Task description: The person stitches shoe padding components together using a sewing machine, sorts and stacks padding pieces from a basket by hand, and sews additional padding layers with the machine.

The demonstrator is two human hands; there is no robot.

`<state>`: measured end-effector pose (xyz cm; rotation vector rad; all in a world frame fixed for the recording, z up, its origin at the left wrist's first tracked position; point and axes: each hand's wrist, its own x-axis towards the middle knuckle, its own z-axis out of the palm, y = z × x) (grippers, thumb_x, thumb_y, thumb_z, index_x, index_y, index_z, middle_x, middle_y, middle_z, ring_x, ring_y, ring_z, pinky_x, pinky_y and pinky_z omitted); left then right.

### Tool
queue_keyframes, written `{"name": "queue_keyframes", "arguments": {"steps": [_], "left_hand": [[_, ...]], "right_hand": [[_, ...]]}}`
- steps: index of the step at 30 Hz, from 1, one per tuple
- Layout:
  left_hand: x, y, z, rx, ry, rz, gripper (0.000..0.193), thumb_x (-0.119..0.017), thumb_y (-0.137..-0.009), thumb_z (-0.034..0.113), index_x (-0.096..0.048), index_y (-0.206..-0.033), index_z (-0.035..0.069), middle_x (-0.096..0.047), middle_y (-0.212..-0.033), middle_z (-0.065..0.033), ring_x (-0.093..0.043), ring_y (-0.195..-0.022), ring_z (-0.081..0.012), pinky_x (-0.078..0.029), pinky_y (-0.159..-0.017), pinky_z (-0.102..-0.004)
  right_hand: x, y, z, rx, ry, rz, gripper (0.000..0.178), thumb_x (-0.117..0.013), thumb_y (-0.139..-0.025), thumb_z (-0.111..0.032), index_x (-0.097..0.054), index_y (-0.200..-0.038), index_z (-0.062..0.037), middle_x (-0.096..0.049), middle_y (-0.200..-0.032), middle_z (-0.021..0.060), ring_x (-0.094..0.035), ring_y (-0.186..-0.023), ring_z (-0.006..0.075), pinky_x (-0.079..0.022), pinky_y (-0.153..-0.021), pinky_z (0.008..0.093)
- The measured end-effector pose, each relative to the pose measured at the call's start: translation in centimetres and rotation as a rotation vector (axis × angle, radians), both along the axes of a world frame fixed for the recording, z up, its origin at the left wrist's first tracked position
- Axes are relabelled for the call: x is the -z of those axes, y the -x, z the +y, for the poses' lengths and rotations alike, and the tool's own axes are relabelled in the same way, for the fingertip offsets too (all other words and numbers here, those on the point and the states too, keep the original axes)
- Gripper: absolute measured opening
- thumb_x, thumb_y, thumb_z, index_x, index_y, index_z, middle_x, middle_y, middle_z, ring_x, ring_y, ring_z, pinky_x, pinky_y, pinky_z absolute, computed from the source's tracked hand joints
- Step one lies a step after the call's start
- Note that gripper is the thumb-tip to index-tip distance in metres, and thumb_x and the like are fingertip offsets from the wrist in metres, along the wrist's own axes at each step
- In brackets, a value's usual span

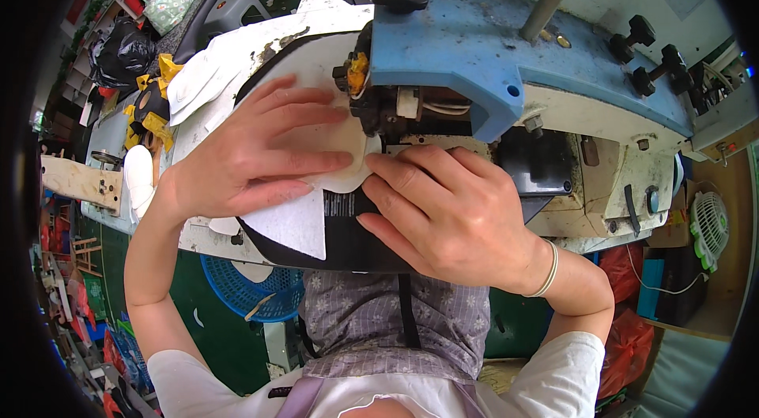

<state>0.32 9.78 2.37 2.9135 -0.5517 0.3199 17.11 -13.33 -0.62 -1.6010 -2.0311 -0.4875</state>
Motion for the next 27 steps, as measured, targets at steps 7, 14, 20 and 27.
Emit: {"name": "queue_keyframes", "arguments": {"steps": [7,14,20,27], "left_hand": [[1.0,0.0,0.4,0.005,0.072,0.007,0.043,-0.068,-0.089,0.029,-0.072,-0.13,0.017,-0.054,-0.145,-0.0161,-0.049,-0.136,-0.0424,-0.038,-0.113,-0.0543],[0.9,0.0,-0.1,-0.036,0.022,-0.034,0.044,-0.069,-0.089,0.029,-0.071,-0.132,0.019,-0.054,-0.146,-0.0158,-0.049,-0.137,-0.0412,-0.039,-0.112,-0.0522],[1.0,0.1,-0.3,-0.09,0.008,-0.049,0.044,-0.069,-0.09,0.029,-0.07,-0.133,0.02,-0.053,-0.146,-0.0172,-0.048,-0.136,-0.0412,-0.038,-0.113,-0.0515],[1.3,0.1,-0.9,-0.131,-0.006,-0.094,0.044,-0.069,-0.09,0.028,-0.07,-0.133,0.02,-0.054,-0.144,-0.0188,-0.05,-0.133,-0.0412,-0.039,-0.112,-0.0513]], "right_hand": [[-0.1,0.1,0.0,0.016,0.009,-0.014,0.03,-0.082,-0.077,-0.025,-0.073,-0.1,-0.0077,-0.071,-0.111,0.0053,-0.068,-0.095,0.0212,-0.053,-0.073,0.0325],[-0.1,0.2,0.0,0.032,0.019,-0.014,0.03,-0.082,-0.076,-0.026,-0.073,-0.099,-0.0092,-0.072,-0.111,0.0052,-0.068,-0.096,0.0212,-0.053,-0.074,0.0327],[-0.4,0.2,0.0,0.028,0.04,-0.001,0.035,-0.085,-0.072,-0.023,-0.074,-0.102,-0.0076,-0.074,-0.113,0.008,-0.069,-0.093,0.0257,-0.056,-0.075,0.0341],[-0.5,0.2,0.0,0.035,0.031,0.001,0.036,-0.085,-0.072,-0.022,-0.074,-0.102,-0.0073,-0.074,-0.112,0.0084,-0.069,-0.094,0.0258,-0.057,-0.077,0.0344]]}}
